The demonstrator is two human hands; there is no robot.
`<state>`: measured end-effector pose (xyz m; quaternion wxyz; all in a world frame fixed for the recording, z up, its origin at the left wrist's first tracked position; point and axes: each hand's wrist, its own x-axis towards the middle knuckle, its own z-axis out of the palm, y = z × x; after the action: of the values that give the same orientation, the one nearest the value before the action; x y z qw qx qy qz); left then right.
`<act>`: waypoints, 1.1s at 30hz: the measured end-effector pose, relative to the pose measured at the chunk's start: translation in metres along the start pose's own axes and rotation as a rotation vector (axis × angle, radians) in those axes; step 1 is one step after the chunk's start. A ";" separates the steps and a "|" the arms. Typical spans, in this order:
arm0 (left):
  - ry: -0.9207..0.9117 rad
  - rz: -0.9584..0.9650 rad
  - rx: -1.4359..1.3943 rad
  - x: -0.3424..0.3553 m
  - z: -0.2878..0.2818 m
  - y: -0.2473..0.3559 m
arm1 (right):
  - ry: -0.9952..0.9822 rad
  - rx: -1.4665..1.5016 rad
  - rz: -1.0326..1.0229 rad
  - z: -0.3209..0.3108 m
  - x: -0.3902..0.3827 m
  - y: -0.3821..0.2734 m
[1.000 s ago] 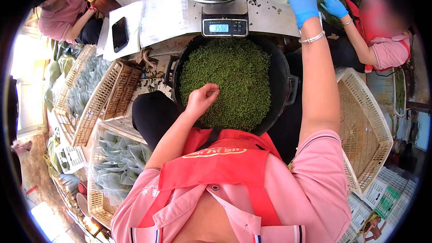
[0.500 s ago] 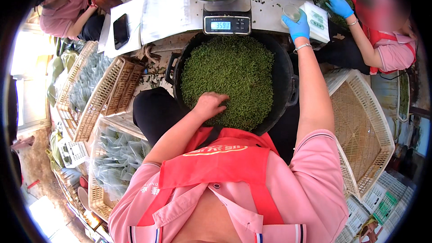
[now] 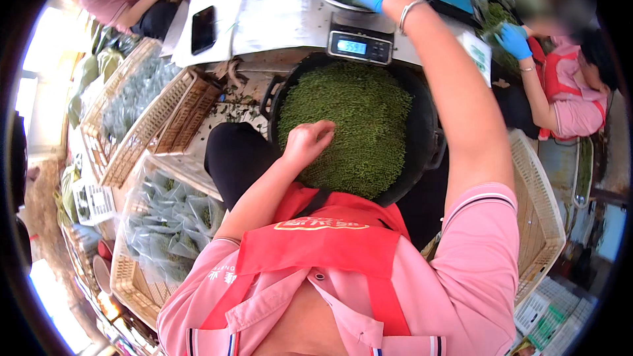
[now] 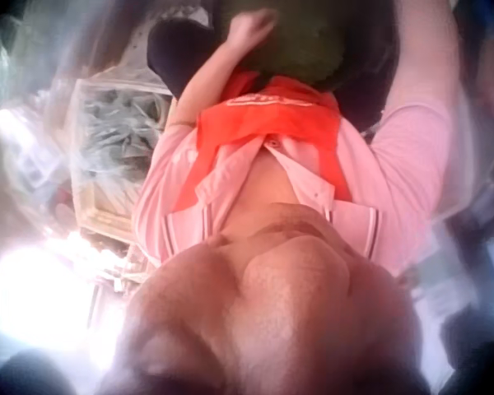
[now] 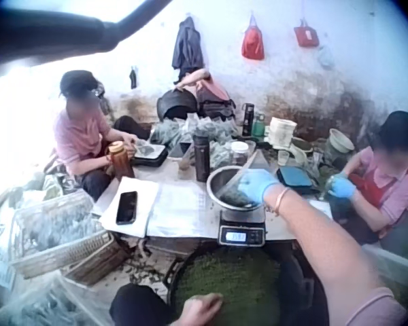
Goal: The person scoops green tea leaves from a large bowl into small plastic bags, weighs each bag on a digital scale, and places the filled bags into a basket. The process is repeated continuously with other workers visible in the background.
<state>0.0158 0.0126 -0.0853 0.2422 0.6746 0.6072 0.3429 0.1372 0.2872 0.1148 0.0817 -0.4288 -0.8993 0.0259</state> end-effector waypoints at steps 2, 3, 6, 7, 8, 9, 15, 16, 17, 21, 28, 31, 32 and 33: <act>0.037 -0.089 -0.047 -0.002 -0.007 0.002 | 0.012 0.066 0.067 -0.026 0.024 0.023; 0.103 -0.096 -0.112 0.001 -0.009 0.002 | 0.017 0.085 0.127 -0.049 0.024 0.029; 0.360 -0.005 -0.037 0.002 -0.034 -0.006 | 0.314 -0.067 -0.330 -0.093 -0.016 -0.028; 0.480 0.100 0.032 0.009 -0.044 -0.008 | 0.354 0.048 -0.376 -0.102 -0.038 -0.052; 0.530 0.187 0.037 0.015 -0.062 0.003 | 0.270 -0.156 -0.354 -0.116 -0.057 -0.075; 0.588 0.183 0.103 0.023 -0.076 0.012 | 0.241 -0.085 -0.490 -0.104 -0.075 -0.087; 0.265 -0.101 0.169 0.016 -0.058 0.042 | 0.083 -0.260 -0.728 -0.001 -0.148 -0.133; 0.095 -0.130 0.173 0.008 -0.039 0.026 | -0.027 -0.189 -0.613 0.015 -0.164 -0.141; -0.017 -0.157 0.015 -0.007 -0.018 0.003 | -0.159 -0.104 -0.553 0.030 -0.177 -0.149; -0.016 -0.172 -0.384 -0.052 0.018 -0.011 | -0.472 0.144 -0.352 0.101 -0.211 -0.147; -0.009 -0.122 0.006 -0.065 0.012 0.012 | -0.863 0.033 -0.410 0.116 -0.229 -0.131; 0.101 0.150 0.164 -0.077 0.015 0.020 | -0.668 0.178 -0.392 0.136 -0.251 -0.135; 0.093 0.117 0.235 -0.080 0.011 0.028 | -0.772 0.169 -0.333 0.131 -0.255 -0.136; 0.094 0.098 0.238 -0.084 0.009 0.031 | -0.865 0.145 -0.280 0.108 -0.250 -0.138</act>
<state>0.0400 -0.0743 -0.0822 0.1147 0.7108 0.6204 0.3109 0.1677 0.0086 -0.0066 -0.2686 -0.2464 -0.8959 0.2542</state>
